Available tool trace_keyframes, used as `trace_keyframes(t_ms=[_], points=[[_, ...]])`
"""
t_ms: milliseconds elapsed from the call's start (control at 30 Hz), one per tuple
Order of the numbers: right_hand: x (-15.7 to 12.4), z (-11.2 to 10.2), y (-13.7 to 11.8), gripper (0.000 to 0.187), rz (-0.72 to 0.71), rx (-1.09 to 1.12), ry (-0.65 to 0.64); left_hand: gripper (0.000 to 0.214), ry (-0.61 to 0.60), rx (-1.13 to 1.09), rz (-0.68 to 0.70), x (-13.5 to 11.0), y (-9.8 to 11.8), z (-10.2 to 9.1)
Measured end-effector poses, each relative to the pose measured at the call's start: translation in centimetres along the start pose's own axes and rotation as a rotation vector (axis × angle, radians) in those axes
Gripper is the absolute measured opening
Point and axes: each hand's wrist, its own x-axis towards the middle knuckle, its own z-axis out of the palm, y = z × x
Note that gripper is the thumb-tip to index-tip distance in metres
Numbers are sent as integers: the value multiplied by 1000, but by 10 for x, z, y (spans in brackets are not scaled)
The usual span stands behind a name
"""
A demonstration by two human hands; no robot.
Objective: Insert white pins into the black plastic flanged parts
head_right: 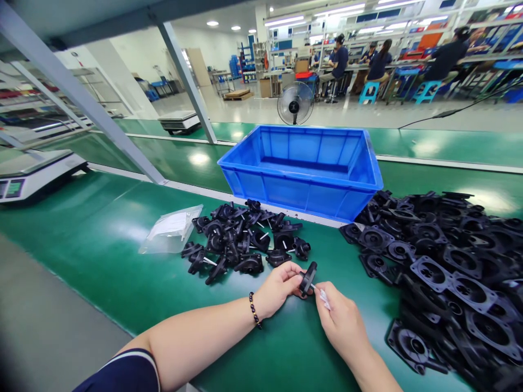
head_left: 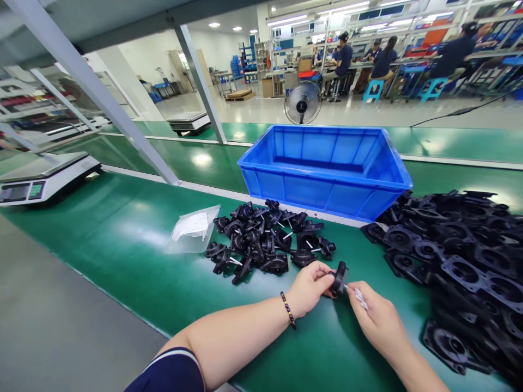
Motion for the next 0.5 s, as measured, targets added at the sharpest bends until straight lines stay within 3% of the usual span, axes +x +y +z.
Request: trace_keyframes(t_ms=[300, 500], points=[[-2, 2, 0, 20, -84, -16, 49, 57, -3, 65, 8, -3, 3, 2], [-4, 3, 1, 21, -63, 6, 25, 59, -27, 44, -4, -3, 6, 3]])
